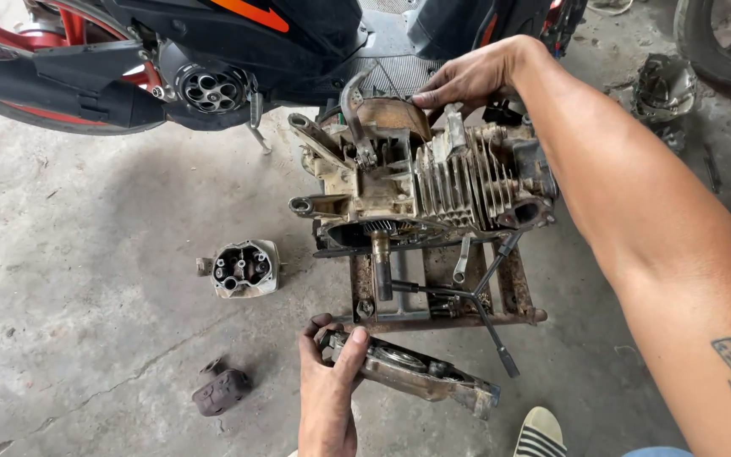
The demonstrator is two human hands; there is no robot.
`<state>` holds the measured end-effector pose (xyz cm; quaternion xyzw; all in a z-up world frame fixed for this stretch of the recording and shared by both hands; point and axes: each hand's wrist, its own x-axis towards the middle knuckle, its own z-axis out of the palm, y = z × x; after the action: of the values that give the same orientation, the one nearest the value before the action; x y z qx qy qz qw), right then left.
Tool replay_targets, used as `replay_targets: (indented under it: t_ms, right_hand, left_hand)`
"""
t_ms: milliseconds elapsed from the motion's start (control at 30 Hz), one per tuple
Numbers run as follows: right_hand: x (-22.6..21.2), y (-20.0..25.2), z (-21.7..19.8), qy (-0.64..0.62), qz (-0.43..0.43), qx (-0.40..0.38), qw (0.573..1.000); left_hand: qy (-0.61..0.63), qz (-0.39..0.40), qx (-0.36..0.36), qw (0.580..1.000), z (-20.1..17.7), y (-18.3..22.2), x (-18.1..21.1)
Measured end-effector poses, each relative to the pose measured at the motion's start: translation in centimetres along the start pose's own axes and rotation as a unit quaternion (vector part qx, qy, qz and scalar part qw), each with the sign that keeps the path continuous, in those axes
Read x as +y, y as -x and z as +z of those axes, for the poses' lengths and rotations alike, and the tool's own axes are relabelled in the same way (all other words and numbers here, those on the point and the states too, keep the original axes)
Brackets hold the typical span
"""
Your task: Disassembling a motorcycle engine by removing the crankcase cover and loosening bolts with a socket wrench
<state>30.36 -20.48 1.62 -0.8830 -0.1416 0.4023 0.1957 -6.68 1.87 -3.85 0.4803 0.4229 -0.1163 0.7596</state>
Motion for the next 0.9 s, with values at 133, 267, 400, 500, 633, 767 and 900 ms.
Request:
replay_targets:
  t_ms: [133, 267, 400, 500, 633, 767, 900]
  right_hand:
    - [-0.7, 0.0, -0.1, -0.079, 0.02, -0.061, 0.995]
    - [-1.7, 0.3, -0.1, 0.099, 0.028, -0.014, 0.995]
    - [-3.3, 0.7, 0.1, 0.115, 0.033, -0.011, 0.993]
    - [-3.9, 1.2, -0.1, 0.06, 0.017, -0.009, 0.998]
    - [-4.0, 1.3, -0.4, -0.002, 0.047, -0.01, 0.999]
    - [-4.5, 0.8, -0.1, -0.012, 0.014, -0.027, 0.999]
    - [-5.1, 0.3, 0.4, -0.074, 0.046, 0.009, 0.996]
  left_hand:
    - [0.006, -0.009, 0.006, 1.0, -0.2, -0.5, -0.2]
    - [0.019, -0.016, 0.0, 1.0, 0.2, -0.9, -0.2]
    - [0.011, -0.024, 0.01, 1.0, 0.1, -0.5, 0.2]
    - [0.011, -0.024, 0.002, 1.0, 0.0, -1.0, -0.2]
    - [0.025, -0.025, -0.003, 0.999, -0.1, -1.1, -0.3]
    - [0.014, -0.018, 0.006, 1.0, 0.0, -1.1, -0.4]
    - [0.012, -0.005, -0.001, 1.0, 0.2, -0.8, -0.1]
